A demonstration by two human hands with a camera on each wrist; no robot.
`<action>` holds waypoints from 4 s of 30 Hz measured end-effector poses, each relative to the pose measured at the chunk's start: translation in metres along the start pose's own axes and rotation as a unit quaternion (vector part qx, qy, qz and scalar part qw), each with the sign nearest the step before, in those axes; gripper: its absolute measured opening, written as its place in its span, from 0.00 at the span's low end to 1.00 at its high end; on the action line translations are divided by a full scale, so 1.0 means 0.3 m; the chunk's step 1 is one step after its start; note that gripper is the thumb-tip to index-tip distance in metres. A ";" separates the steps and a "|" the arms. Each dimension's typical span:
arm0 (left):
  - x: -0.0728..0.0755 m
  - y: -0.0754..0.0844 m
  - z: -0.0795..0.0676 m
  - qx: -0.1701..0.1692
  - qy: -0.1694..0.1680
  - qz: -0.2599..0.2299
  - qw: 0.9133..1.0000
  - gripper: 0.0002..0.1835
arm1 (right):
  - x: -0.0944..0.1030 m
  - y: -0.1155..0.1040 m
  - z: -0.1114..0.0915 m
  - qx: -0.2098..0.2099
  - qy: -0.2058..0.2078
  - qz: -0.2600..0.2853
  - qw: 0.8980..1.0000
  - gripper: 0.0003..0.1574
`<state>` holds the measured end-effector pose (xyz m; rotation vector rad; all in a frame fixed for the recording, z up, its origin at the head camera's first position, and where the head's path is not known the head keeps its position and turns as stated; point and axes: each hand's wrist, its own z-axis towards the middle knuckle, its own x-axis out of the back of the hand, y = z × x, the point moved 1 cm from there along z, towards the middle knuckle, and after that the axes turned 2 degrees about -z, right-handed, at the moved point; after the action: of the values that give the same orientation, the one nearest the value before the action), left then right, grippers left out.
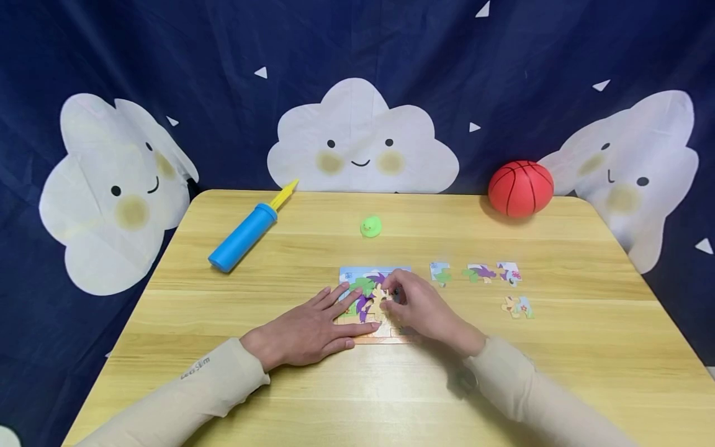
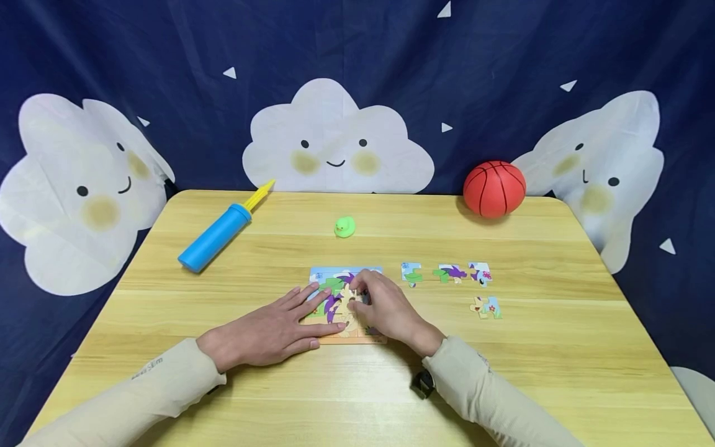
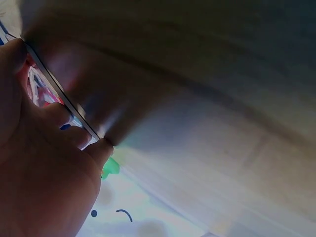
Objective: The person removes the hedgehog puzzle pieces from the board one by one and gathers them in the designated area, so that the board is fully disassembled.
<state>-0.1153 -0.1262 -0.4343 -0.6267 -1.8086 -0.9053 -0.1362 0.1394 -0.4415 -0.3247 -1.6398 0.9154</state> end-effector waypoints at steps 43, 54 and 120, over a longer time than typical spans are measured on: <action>0.000 0.006 -0.003 -0.004 0.010 -0.003 1.000 0.28 | 0.396 0.411 -0.311 0.001 0.088 -0.114 0.990 0.11; 0.002 0.009 -0.003 -0.001 0.008 -0.004 1.000 0.28 | 0.392 0.411 -0.305 -0.014 0.084 -0.115 0.990 0.09; -0.014 -0.029 -0.094 0.006 0.037 0.014 0.999 0.28 | -0.064 -0.071 0.063 0.059 -0.028 -0.004 0.998 0.15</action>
<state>-0.1049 -0.1542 -0.4340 -0.6015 -1.7338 -0.8881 -0.1425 0.1057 -0.4403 -0.2124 -1.6291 1.0179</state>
